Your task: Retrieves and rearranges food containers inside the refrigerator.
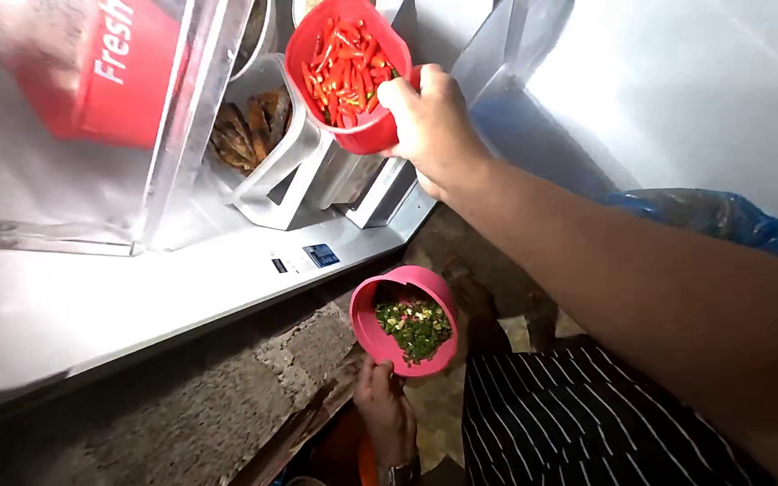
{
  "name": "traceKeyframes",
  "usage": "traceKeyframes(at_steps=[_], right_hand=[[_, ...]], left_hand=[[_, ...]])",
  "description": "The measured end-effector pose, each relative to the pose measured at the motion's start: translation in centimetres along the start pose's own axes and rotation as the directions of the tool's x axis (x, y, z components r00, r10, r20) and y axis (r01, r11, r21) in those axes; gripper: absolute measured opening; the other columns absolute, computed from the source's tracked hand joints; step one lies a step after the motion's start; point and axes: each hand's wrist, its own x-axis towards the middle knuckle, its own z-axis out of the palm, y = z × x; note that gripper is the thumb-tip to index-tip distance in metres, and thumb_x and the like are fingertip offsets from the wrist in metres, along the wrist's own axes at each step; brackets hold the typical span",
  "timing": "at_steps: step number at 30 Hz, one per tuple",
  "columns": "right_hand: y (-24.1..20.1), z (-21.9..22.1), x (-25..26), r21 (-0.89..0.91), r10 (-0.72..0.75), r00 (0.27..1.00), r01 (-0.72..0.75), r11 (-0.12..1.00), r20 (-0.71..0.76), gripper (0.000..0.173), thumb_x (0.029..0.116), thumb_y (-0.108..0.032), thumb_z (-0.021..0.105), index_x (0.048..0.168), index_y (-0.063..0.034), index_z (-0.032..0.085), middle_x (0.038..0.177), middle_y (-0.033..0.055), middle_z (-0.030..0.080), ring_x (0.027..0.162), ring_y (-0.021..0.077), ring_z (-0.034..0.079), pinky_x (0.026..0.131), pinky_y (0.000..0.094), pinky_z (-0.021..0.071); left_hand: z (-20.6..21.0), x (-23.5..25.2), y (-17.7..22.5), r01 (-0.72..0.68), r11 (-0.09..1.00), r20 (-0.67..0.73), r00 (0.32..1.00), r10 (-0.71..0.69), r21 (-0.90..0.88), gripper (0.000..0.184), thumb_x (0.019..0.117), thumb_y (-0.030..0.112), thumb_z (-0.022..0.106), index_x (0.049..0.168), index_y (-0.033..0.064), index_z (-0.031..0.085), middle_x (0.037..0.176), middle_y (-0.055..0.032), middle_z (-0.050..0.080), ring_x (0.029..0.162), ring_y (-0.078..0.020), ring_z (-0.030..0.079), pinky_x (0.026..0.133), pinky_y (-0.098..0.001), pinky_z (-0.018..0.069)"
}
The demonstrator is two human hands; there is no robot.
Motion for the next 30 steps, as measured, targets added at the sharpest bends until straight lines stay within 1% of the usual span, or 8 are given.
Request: traceKeyframes(at_steps=[2, 4, 6, 10, 17, 21, 24, 30], right_hand=[[-1.5, -0.7, -2.2, -0.074, 0.046, 0.999, -0.048, 0.996, -0.017, 0.027, 0.1027, -0.020, 0.052, 0.122, -0.0026, 0.057, 0.107, 0.0145, 0.067, 0.093, 0.0228, 0.072, 0.075, 0.0425, 0.0639], [-6.0, -2.1, -4.7, -0.151, 0.353, 0.932, -0.338, 0.929, 0.087, 0.028, 0.1082, -0.013, 0.044, 0.134, -0.0057, 0.052, 0.124, 0.0124, 0.063, 0.113, 0.0221, 0.066, 0.099, 0.0453, 0.0547], [-2.5, -3.3, -6.3, -0.128, 0.021, 0.996, -0.011, 0.992, 0.082, 0.025, 0.0997, -0.015, 0.049, 0.114, 0.0004, 0.063, 0.097, 0.0150, 0.070, 0.085, 0.0225, 0.074, 0.069, 0.0422, 0.0657], [-8.9, -4.9, -10.2, -0.547, 0.239, 0.929, -0.050, 0.835, 0.281, 0.031, 0.1057, -0.006, 0.039, 0.115, 0.0028, 0.067, 0.101, 0.0132, 0.067, 0.093, 0.0184, 0.066, 0.084, 0.0400, 0.0533], [-1.5, -6.5, -7.0, -0.553, -0.113, 0.802, 0.499, 0.667, 0.587, 0.029, 0.0993, -0.028, 0.048, 0.077, -0.0185, 0.064, 0.062, -0.0054, 0.053, 0.058, 0.0075, 0.055, 0.050, 0.0326, 0.0420], [-1.5, -6.7, -7.0, -0.601, 0.066, 0.771, 0.436, 0.670, 0.633, 0.040, 0.1008, -0.052, 0.053, 0.107, -0.0165, 0.070, 0.097, 0.0015, 0.065, 0.092, 0.0140, 0.064, 0.078, 0.0378, 0.0540], [-4.5, -7.0, -7.6, -0.657, 0.353, 0.727, 0.175, 0.734, 0.588, 0.048, 0.1015, -0.042, 0.063, 0.133, -0.0063, 0.061, 0.116, 0.0133, 0.066, 0.107, 0.0260, 0.065, 0.091, 0.0482, 0.0530], [-1.8, -7.2, -4.2, -0.627, 0.458, 0.679, 0.004, 0.779, 0.573, 0.046, 0.1049, -0.042, 0.057, 0.135, -0.0071, 0.058, 0.089, 0.0115, 0.070, 0.060, 0.0176, 0.069, 0.053, 0.0361, 0.0615]], left_hand=[[0.6, 0.6, 0.4, -0.033, 0.999, -0.012, 0.999, 0.034, 0.033, 0.028, 0.0915, 0.000, 0.049, 0.113, -0.0085, 0.065, 0.089, -0.0151, 0.071, 0.073, -0.0186, 0.070, 0.065, -0.0333, 0.0620], [1.3, 1.6, 0.9, -0.068, 0.995, -0.016, 0.997, 0.069, 0.075, 0.026, 0.0922, 0.000, 0.051, 0.112, -0.0079, 0.065, 0.087, -0.0133, 0.070, 0.071, -0.0175, 0.069, 0.064, -0.0318, 0.0614], [2.3, 2.9, 1.6, -0.100, 0.989, -0.020, 0.995, 0.103, 0.112, 0.025, 0.0918, 0.002, 0.052, 0.109, -0.0069, 0.067, 0.084, -0.0117, 0.069, 0.067, -0.0155, 0.066, 0.061, -0.0301, 0.0587], [4.6, 4.8, 3.7, -0.142, 0.988, -0.028, 0.989, 0.144, 0.066, 0.021, 0.0960, 0.001, 0.051, 0.110, -0.0056, 0.065, 0.086, -0.0096, 0.069, 0.072, -0.0160, 0.068, 0.065, -0.0322, 0.0611], [5.3, 5.3, 4.1, -0.278, 0.937, 0.039, 0.956, 0.292, -0.212, 0.026, 0.1033, 0.005, 0.032, 0.116, 0.0012, 0.054, 0.098, -0.0075, 0.070, 0.093, -0.0146, 0.071, 0.082, -0.0352, 0.0623], [6.0, 5.8, 3.8, -0.225, 0.962, 0.031, 0.972, 0.232, -0.154, 0.022, 0.1010, -0.001, 0.043, 0.107, -0.0029, 0.065, 0.092, -0.0117, 0.074, 0.085, -0.0182, 0.074, 0.076, -0.0369, 0.0637], [5.4, 5.9, 3.1, -0.263, 0.961, 0.073, 0.960, 0.270, -0.087, 0.021, 0.0993, 0.000, 0.049, 0.108, -0.0046, 0.067, 0.094, -0.0119, 0.075, 0.086, -0.0184, 0.074, 0.078, -0.0368, 0.0641], [3.8, 5.5, 4.7, -0.324, 0.946, 0.162, 0.934, 0.318, 0.010, 0.026, 0.0995, 0.005, 0.050, 0.117, -0.0050, 0.066, 0.101, -0.0067, 0.075, 0.091, -0.0099, 0.073, 0.083, -0.0289, 0.0621]])
